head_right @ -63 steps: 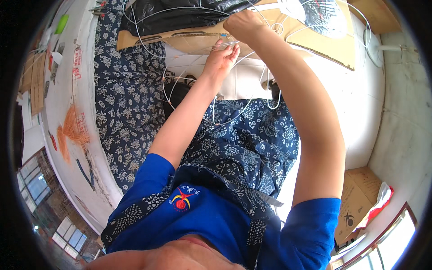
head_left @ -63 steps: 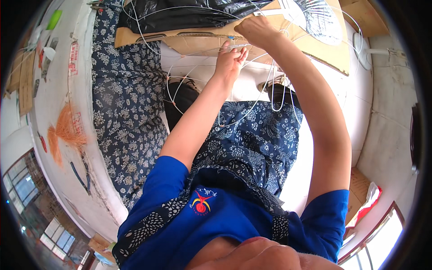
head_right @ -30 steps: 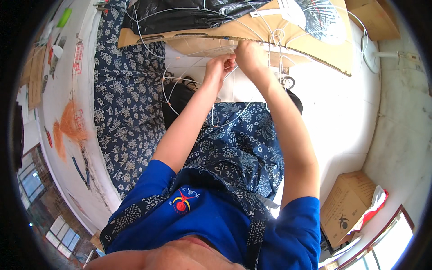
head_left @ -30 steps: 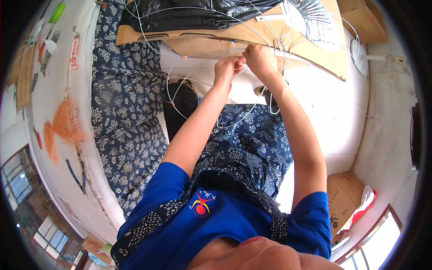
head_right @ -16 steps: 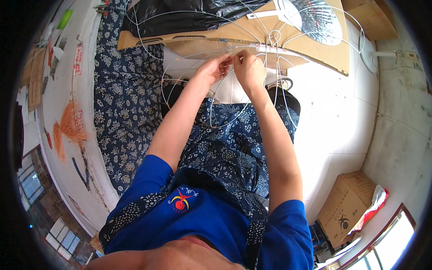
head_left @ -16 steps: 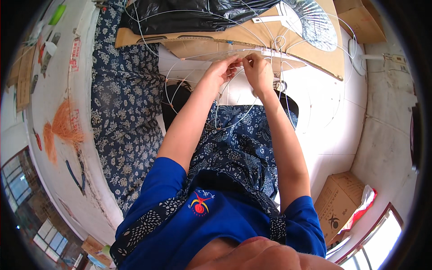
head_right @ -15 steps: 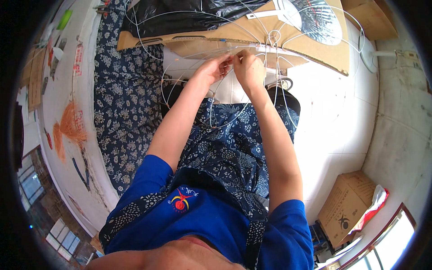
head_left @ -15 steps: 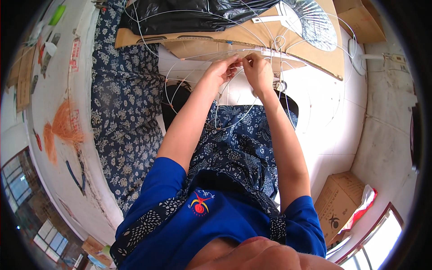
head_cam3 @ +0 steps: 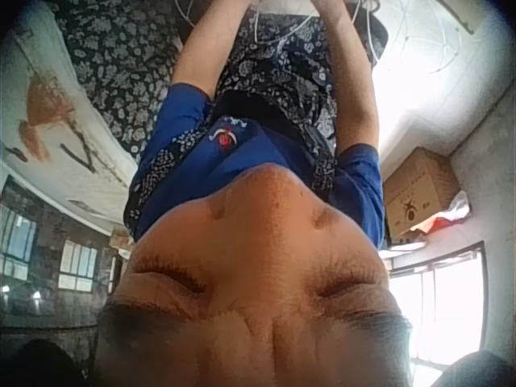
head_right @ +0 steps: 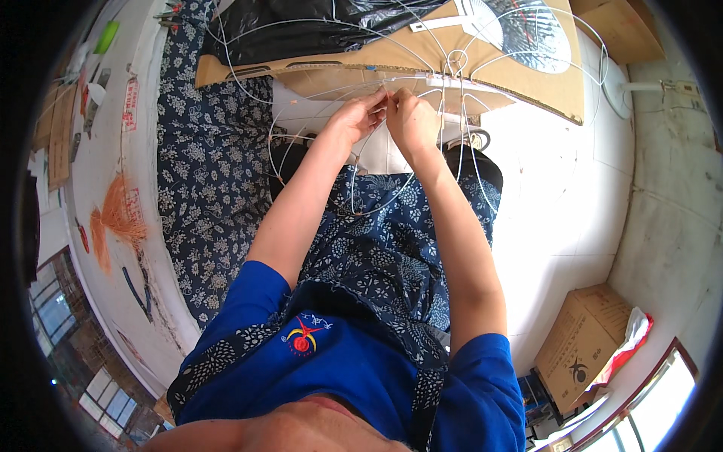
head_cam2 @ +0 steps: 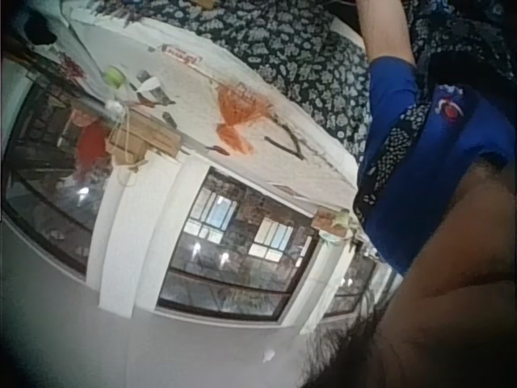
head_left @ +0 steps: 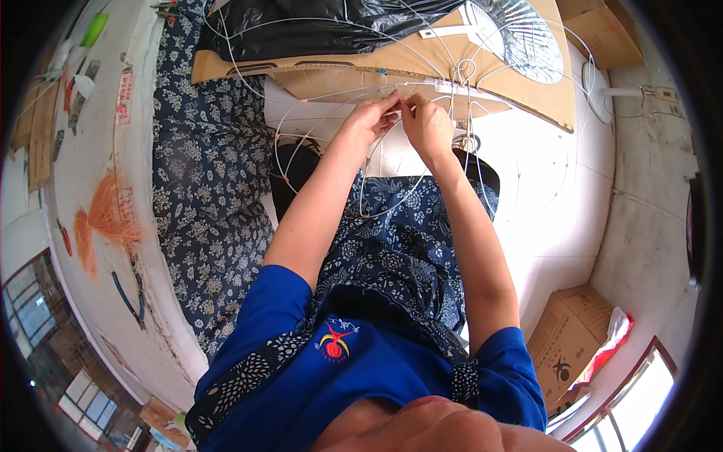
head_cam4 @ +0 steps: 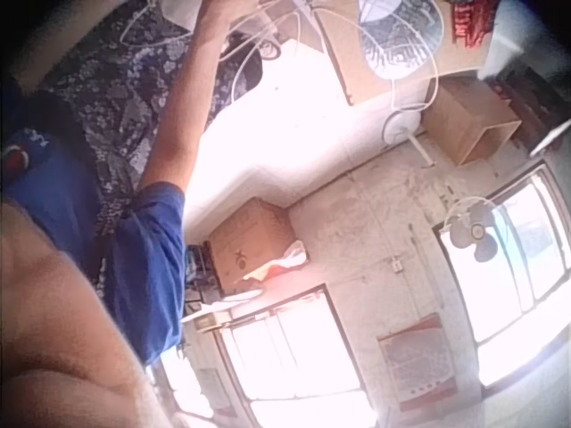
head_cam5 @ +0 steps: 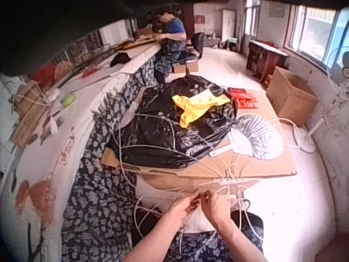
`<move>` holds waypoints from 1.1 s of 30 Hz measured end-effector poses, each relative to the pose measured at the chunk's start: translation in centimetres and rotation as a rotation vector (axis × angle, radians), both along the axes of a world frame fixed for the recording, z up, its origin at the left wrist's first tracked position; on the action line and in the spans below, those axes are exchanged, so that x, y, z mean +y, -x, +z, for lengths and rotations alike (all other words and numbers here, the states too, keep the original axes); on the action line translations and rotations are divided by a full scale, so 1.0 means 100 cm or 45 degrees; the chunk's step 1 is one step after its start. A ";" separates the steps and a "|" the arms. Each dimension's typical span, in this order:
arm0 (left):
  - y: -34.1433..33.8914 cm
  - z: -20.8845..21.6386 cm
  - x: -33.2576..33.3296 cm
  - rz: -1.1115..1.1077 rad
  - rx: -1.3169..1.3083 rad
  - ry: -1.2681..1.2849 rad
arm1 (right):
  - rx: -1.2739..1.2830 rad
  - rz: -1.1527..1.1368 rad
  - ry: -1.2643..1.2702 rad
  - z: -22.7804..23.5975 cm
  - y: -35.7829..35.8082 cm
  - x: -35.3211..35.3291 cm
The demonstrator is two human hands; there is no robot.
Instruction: Assembling a wire frame and attaching orange decorative fibers to create a seasonal or decorative item.
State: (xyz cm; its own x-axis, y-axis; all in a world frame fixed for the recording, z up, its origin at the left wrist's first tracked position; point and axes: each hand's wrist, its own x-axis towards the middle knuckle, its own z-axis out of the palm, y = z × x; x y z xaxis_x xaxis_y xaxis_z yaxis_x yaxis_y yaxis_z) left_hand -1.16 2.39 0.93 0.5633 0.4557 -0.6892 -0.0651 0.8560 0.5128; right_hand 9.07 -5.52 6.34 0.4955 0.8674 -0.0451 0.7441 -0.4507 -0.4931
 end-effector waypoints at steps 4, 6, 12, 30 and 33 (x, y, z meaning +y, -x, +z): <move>0.003 -0.005 0.001 0.000 -0.021 -0.010 | 0.010 -0.006 0.015 0.000 0.001 0.001; 0.006 -0.006 0.003 0.024 -0.086 0.055 | 0.363 -0.103 -0.243 -0.002 -0.003 0.003; 0.009 0.010 -0.014 0.432 0.143 0.161 | 0.904 -0.354 -0.387 -0.002 -0.013 -0.001; -0.002 0.052 0.098 -1.410 0.689 -0.669 | 0.351 0.092 0.022 0.000 0.012 0.001; -0.007 0.053 0.096 -1.521 0.801 -0.627 | 0.288 0.004 0.001 -0.001 0.009 0.005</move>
